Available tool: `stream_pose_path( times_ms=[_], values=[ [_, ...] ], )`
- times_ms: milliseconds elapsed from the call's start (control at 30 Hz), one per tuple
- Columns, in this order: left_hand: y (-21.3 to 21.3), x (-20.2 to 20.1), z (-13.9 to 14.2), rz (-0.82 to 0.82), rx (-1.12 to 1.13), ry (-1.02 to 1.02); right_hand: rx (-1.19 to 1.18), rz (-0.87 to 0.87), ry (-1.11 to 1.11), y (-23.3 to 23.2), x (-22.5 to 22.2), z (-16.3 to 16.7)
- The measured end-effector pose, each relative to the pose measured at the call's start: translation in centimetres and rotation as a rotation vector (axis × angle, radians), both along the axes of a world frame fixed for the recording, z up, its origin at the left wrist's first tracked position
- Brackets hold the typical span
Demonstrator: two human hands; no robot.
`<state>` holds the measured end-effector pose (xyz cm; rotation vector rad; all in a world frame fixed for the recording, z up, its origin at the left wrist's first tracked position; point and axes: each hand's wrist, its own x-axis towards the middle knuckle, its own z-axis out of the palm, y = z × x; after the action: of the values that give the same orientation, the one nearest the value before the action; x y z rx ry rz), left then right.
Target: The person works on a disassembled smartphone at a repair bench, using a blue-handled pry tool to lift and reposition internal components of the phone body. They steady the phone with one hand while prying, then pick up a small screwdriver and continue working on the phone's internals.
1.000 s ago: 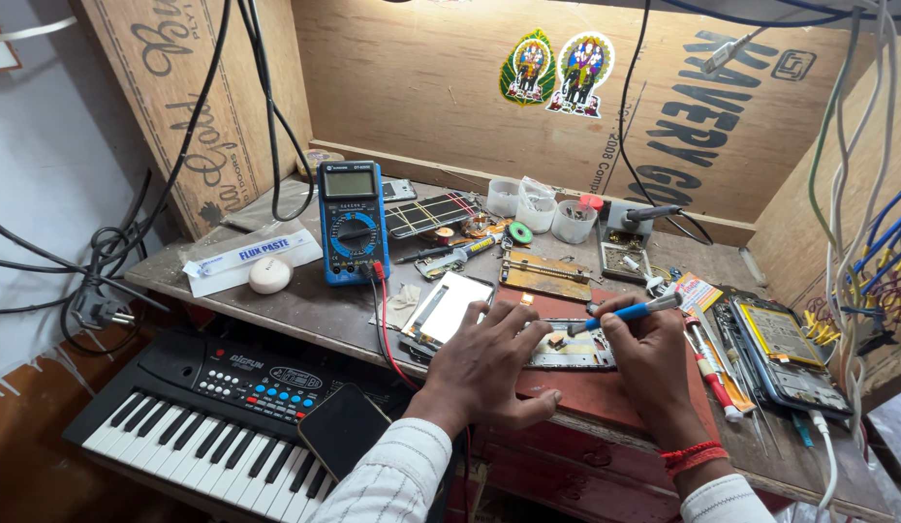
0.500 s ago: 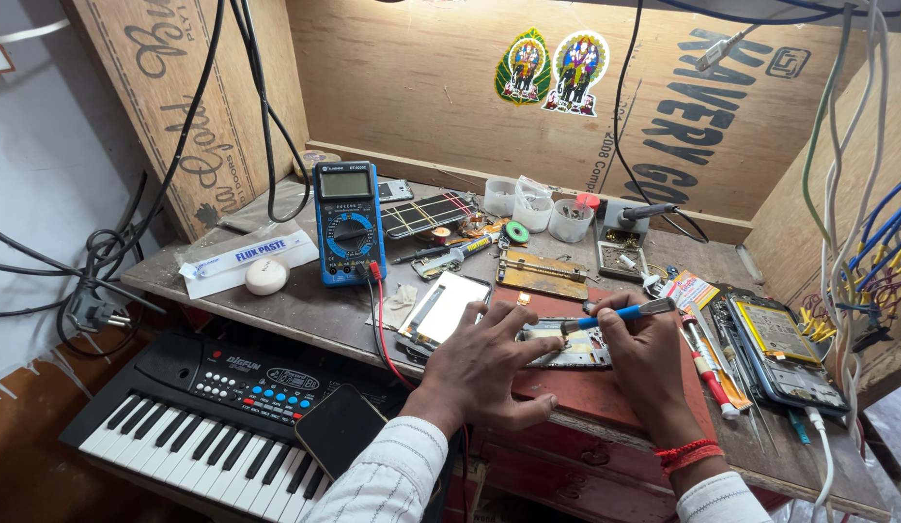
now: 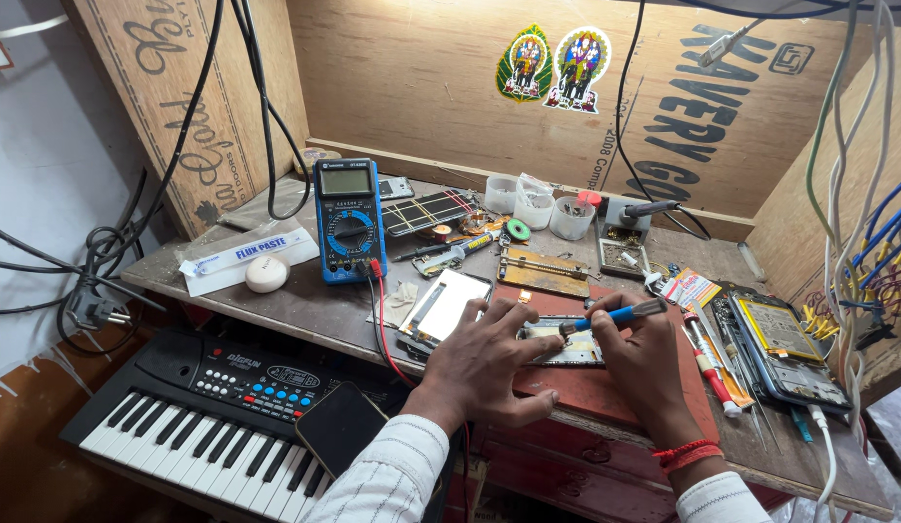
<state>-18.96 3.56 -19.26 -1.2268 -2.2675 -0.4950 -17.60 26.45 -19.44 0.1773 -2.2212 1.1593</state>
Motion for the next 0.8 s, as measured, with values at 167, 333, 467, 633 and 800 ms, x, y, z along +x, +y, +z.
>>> stream_pose_path(
  times_ms=[167,333,467,633,800],
  values=[
    [-0.3,-0.3,-0.4,0.003,-0.006,-0.005,-0.039,-0.029,0.001,-0.5,0.0,-0.3],
    [-0.2,-0.4,-0.8,0.007,-0.002,0.004,-0.028,-0.064,0.000,-0.3,-0.2,-0.6],
    [-0.2,-0.6,-1.1,0.013,-0.014,-0.003,-0.019,-0.051,-0.022,-0.5,-0.4,-0.7],
    [-0.3,-0.9,-1.3,0.021,-0.016,0.013,-0.166,0.057,0.054,-1.1,-0.6,-0.5],
    [-0.5,-0.9,-1.3,0.026,-0.041,-0.017,-0.036,0.074,-0.075,-1.2,-0.9,-0.5]
  ],
)
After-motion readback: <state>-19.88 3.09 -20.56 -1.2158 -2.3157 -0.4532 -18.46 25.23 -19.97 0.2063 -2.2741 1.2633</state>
